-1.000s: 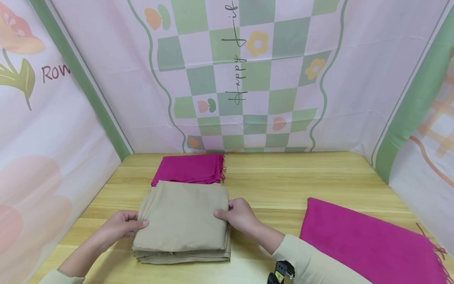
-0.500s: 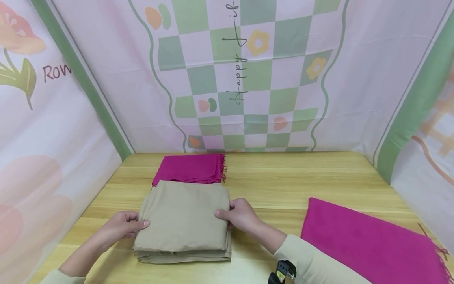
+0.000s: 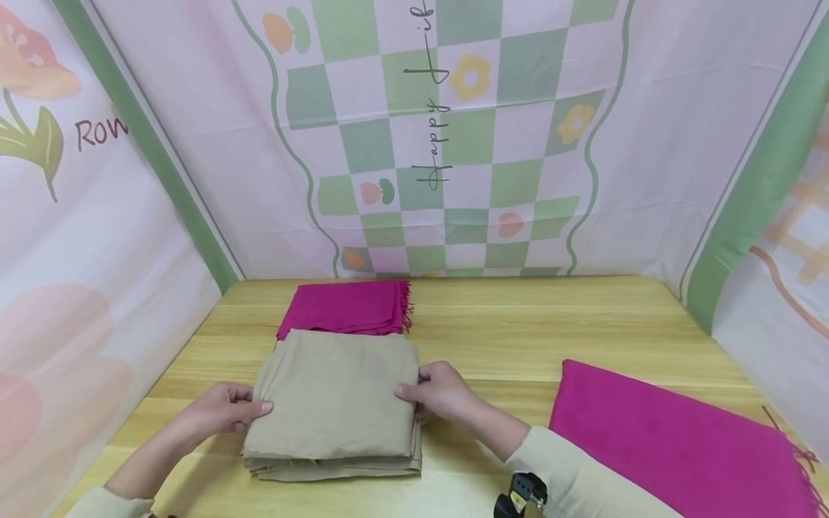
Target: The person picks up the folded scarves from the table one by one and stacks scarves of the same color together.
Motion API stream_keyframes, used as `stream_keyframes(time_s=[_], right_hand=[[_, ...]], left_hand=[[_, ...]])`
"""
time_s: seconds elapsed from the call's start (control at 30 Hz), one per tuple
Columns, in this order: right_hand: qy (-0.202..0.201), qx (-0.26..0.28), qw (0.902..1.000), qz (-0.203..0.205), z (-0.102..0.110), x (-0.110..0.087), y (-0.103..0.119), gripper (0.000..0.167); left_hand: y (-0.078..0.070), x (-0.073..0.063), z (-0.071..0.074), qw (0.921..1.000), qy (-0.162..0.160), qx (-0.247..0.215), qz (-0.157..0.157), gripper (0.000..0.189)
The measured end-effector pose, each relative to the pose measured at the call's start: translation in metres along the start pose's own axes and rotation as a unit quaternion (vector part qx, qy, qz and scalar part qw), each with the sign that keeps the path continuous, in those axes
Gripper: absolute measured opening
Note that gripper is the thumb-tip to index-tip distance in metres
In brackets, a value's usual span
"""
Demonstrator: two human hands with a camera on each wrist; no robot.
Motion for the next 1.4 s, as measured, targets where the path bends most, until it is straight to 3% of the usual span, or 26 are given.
stream_keyframes(time_s=[0.37,0.6,0.7,0.93,1.2,1.4], right_hand=[[0.041,0.007,0.999,0.015,0.011,-0.005,0.001,0.022],[0.019,-0.016,0.9996,0.012,0.015,-0.009,0.003,0.032],[0.009,-0.023,0.9996,0.016,0.018,-0.012,0.003,0.04],[0.006,-0.019,0.9996,0.02,0.029,-0.012,-0.001,0.04],[0.006,0.001,0.9993,0.036,0.041,-0.015,-0.003,0.043],[-0.012,0.006,0.999,0.042,0.051,-0.021,0.001,0.041]], left_hand=[[-0.005,-0.003,0.002,0.9994,0.001,0.03,-0.016,0.04],[-0.011,-0.003,0.004,0.9981,-0.005,0.051,-0.032,0.044],[-0.014,-0.002,0.006,0.9959,-0.023,0.081,-0.033,0.052],[-0.023,0.0,0.014,0.9854,-0.065,0.151,-0.043,0.067],[-0.032,0.006,0.017,0.9822,-0.101,0.142,-0.07,0.059],[-0.042,0.019,0.006,0.9872,-0.089,0.075,-0.109,0.042]])
Point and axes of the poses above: each hand's wrist, its own x-axis towards the middle knuckle, its own z-axis out of the back of the hand, y = z × x, the point moved 1 cm from there along x, towards the middle knuckle, and after that the axes turned 12 degrees about -z, right-handed, at the moved point
